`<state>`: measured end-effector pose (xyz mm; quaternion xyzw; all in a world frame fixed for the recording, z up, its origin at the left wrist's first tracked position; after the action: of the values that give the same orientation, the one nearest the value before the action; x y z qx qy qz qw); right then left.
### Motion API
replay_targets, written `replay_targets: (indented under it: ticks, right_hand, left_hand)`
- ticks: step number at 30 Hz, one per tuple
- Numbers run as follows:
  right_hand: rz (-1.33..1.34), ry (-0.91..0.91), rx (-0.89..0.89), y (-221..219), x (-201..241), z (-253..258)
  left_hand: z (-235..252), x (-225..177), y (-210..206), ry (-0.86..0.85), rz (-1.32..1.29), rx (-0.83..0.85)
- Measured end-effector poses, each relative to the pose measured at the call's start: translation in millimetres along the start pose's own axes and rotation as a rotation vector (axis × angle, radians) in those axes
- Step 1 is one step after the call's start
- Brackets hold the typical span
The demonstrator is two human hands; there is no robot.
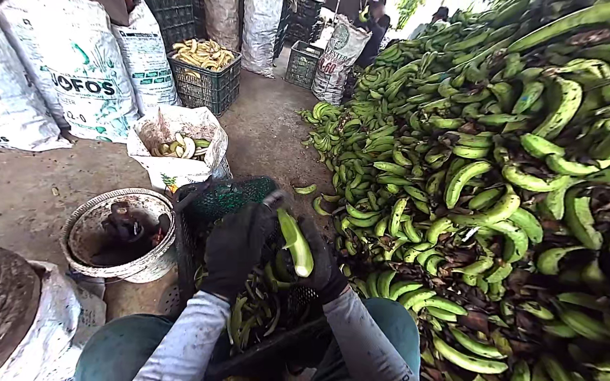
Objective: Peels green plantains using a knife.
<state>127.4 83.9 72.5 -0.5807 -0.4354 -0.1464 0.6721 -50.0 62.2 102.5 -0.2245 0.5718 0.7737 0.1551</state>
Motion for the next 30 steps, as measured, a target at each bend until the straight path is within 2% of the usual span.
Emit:
replay_targets:
  ticks: [3,7,9,12,16,18,21,24,26,28,30]
  right_hand:
    - [0.050,0.051,0.076,12,4,-1]
    - [-0.202,0.329,-0.033,26,23,8]
    - [-0.368,0.443,-0.078,33,29,13]
    - [-0.299,0.383,-0.047,30,20,13]
    - [-0.154,0.114,0.033,14,-4,-1]
    - [-0.194,0.140,0.031,12,-4,-3]
    - [-0.331,0.330,-0.067,18,8,5]
    - [-0.429,0.526,-0.273,17,21,18]
    - [-0.470,0.561,-0.420,8,28,20]
    - [-0.465,0.531,-0.383,4,27,20]
    - [-0.346,0.398,-0.145,3,17,16]
  left_hand:
    - [7,15,11,0.049,-0.138,0.011]
    - [-20,4,2,-0.174,-0.297,0.242]
    - [-38,-4,-7,-0.300,-0.302,0.281]
    - [-39,-4,-15,-0.342,-0.233,0.197]
    - [-7,13,-4,-0.121,-0.042,0.017]
    - [1,22,1,-0.042,-0.061,-0.010]
    - [-14,16,4,-0.098,-0.201,0.051]
    - [-41,0,-6,-0.200,-0.297,0.155]
    - [-51,-7,-12,-0.258,-0.286,0.134]
    - [-47,-5,-15,-0.267,-0.265,0.088]
    - [-32,2,-16,-0.231,-0.221,0.074]
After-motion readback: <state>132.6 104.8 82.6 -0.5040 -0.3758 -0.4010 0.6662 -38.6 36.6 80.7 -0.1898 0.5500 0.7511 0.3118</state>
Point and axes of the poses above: each hand's wrist, its own z-axis towards the middle knuckle, its own y-axis out of the back of the hand, x = y × z, the point moved 3 cm from there along z, towards the middle knuckle, and after that the axes turned 7 degrees about z, right-handed, at the moved point
